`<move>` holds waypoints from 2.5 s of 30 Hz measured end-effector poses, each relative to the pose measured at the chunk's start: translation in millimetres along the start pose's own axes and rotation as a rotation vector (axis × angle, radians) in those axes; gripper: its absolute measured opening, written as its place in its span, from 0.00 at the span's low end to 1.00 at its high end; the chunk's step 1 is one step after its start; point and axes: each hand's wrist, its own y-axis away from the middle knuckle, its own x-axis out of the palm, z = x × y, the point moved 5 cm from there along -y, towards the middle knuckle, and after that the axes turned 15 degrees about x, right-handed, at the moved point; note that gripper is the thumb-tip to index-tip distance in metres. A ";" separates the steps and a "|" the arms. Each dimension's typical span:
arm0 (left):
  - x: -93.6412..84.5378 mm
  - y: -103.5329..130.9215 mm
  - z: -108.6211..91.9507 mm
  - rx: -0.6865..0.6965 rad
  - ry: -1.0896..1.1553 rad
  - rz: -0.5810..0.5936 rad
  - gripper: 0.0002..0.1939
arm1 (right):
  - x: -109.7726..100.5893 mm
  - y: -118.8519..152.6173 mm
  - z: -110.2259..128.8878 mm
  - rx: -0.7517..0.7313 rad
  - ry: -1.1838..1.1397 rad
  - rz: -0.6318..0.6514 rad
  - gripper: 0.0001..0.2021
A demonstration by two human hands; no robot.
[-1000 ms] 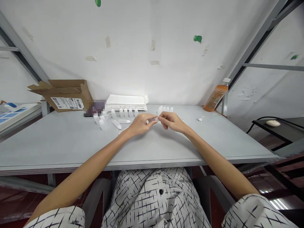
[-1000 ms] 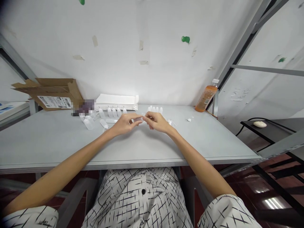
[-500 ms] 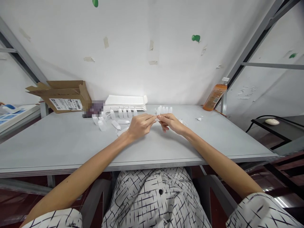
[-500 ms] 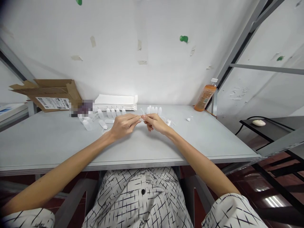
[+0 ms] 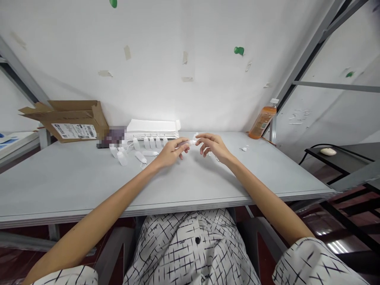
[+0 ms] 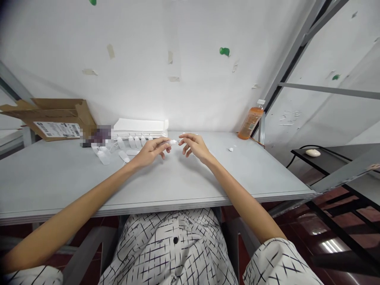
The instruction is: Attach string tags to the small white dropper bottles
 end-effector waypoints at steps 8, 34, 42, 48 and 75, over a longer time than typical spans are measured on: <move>-4.1 -0.2 -4.6 -0.138 0.217 -0.145 0.13 | 7.8 1.9 -1.8 -0.063 0.099 0.102 0.16; -2.1 1.5 -1.7 -0.300 0.349 -0.105 0.08 | 13.1 8.1 4.7 -0.121 0.078 0.140 0.17; 0.1 4.0 0.5 -0.280 0.335 -0.021 0.16 | 3.7 10.9 12.4 -0.205 -0.089 0.054 0.13; 3.1 3.3 0.2 -0.205 0.264 0.055 0.15 | 4.7 9.3 9.1 -0.157 -0.171 0.086 0.12; 3.6 2.5 -5.2 -0.198 0.235 0.043 0.12 | 12.6 12.4 7.9 -0.156 -0.155 0.071 0.16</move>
